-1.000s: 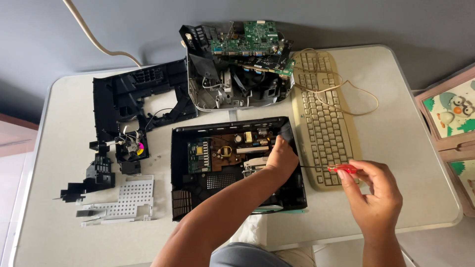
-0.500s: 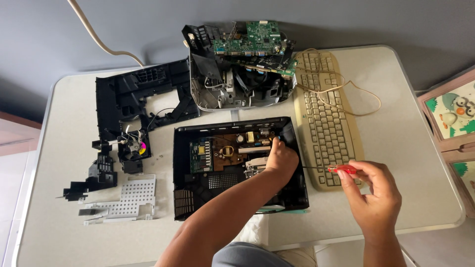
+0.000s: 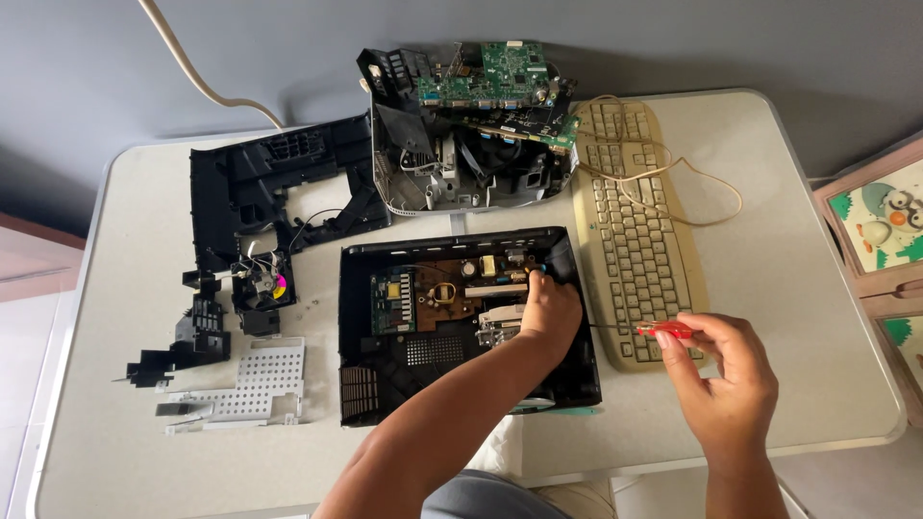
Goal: Cleaning a metal bracket with a toothbrush and using a screwdriver to work on the internal components of a disassembled electronic device
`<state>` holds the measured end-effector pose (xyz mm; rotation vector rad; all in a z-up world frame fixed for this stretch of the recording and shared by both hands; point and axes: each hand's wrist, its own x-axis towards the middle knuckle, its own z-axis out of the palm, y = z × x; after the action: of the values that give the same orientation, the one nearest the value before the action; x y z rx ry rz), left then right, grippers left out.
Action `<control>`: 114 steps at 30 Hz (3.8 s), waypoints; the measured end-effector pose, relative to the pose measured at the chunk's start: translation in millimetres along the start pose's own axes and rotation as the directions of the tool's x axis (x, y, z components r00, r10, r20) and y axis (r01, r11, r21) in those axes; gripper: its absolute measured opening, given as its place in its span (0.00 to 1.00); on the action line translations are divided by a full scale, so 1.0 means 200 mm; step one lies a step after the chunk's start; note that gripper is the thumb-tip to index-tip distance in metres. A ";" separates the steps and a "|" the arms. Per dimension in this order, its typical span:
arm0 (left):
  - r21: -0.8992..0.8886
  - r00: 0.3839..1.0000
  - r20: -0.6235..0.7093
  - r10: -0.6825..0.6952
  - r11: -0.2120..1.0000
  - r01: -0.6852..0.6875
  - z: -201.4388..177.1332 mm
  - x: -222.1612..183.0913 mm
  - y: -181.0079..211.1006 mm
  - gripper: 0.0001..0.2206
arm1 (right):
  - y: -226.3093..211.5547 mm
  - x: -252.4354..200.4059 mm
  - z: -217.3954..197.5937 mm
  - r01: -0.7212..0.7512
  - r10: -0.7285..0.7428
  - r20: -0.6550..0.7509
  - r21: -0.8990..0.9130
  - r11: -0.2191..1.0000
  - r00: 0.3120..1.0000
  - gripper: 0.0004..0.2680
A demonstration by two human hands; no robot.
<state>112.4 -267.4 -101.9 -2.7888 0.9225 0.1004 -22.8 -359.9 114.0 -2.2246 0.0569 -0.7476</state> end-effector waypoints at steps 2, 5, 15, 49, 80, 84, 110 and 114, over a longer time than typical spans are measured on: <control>0.000 0.999 0.036 0.029 1.000 -0.029 -0.04 -0.01 -0.01 0.14 | 0.01 0.00 0.00 0.000 0.000 0.002 -0.005 1.000 1.000 0.09; 0.025 0.994 0.096 0.057 0.998 -0.059 -0.05 -0.02 0.00 0.17 | 0.01 0.00 0.01 -0.015 0.015 0.001 -0.018 1.000 1.000 0.09; 0.021 0.993 0.116 0.013 1.000 -0.015 -0.16 -0.05 -0.07 0.19 | 0.00 -0.01 -0.01 -0.013 0.013 -0.027 -0.002 1.000 1.000 0.09; -0.428 0.813 -0.440 -0.381 0.885 0.183 -0.25 -1.27 -0.82 0.13 | 0.07 -0.01 0.19 0.024 -0.026 0.017 0.104 0.994 1.000 0.09; -0.459 0.798 -0.478 -0.367 0.879 0.130 -0.35 -1.23 -0.82 0.07 | -0.25 0.01 -0.09 0.059 -0.054 -0.046 0.104 0.993 0.997 0.11; -0.639 0.788 -0.467 -0.402 0.769 0.013 -0.30 -1.25 -0.83 0.13 | -0.40 0.03 -0.05 0.151 -0.149 -0.026 0.226 0.962 0.988 0.12; -0.784 0.534 0.282 -0.797 -0.513 -0.351 -0.15 -1.56 -1.07 0.13 | -0.80 0.02 0.60 0.121 -0.363 0.269 0.631 0.766 0.892 0.09; -0.845 0.413 0.329 -0.849 -0.460 -0.272 -0.17 -1.59 -1.15 0.14 | -0.73 0.02 0.92 0.184 -0.364 0.215 0.576 0.797 0.906 0.09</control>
<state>-5.9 90.1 10.7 -4.3908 -1.9547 -1.1066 49.6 -136.8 120.0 -1.7781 -0.5919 -0.4652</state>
